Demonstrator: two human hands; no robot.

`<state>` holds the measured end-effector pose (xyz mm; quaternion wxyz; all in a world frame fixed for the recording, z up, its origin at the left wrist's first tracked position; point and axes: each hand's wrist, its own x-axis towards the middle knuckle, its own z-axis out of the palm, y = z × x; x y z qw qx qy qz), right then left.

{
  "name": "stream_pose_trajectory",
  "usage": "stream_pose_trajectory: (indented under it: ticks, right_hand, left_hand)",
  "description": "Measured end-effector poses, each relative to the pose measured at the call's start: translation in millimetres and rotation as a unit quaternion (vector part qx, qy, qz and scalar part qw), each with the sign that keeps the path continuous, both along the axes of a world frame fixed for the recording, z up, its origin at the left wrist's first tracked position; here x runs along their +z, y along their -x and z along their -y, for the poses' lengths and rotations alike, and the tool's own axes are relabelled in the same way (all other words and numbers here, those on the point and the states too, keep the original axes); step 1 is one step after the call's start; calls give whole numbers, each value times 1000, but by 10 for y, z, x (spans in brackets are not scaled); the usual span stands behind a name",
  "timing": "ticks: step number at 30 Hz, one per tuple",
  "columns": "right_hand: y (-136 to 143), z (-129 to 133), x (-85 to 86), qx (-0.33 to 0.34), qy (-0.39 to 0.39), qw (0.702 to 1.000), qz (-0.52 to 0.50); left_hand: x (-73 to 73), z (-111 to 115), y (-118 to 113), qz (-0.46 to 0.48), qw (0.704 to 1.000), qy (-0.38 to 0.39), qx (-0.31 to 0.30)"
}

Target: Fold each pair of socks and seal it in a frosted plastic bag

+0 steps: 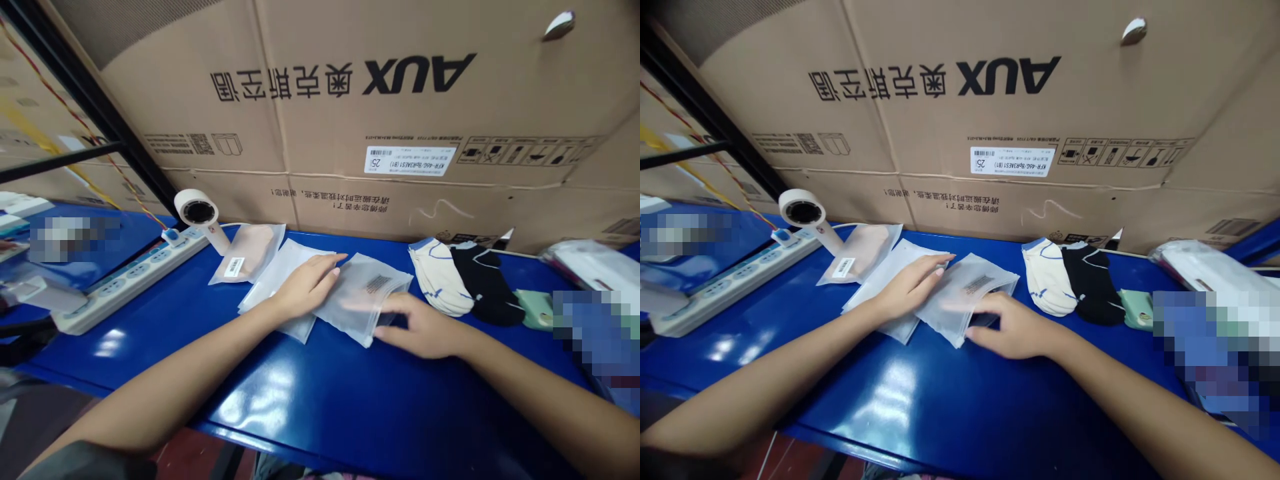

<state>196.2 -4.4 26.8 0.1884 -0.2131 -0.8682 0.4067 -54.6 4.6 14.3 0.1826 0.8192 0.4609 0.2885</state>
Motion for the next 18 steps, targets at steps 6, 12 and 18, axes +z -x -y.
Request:
stream_pose_trajectory:
  ticks: [6, 12, 18]
  right_hand:
    - [-228, 186, -133, -231, 73, 970, 19]
    - [-452, 264, -172, -197, 25, 979, 35]
    - [-546, 240, -166, -46, -229, 969, 80]
  left_hand:
    - [77, 61, -85, 79, 966, 227, 93]
    - [66, 142, -147, 134, 933, 330, 53]
    - [-38, 185, -174, 68, 959, 274, 27]
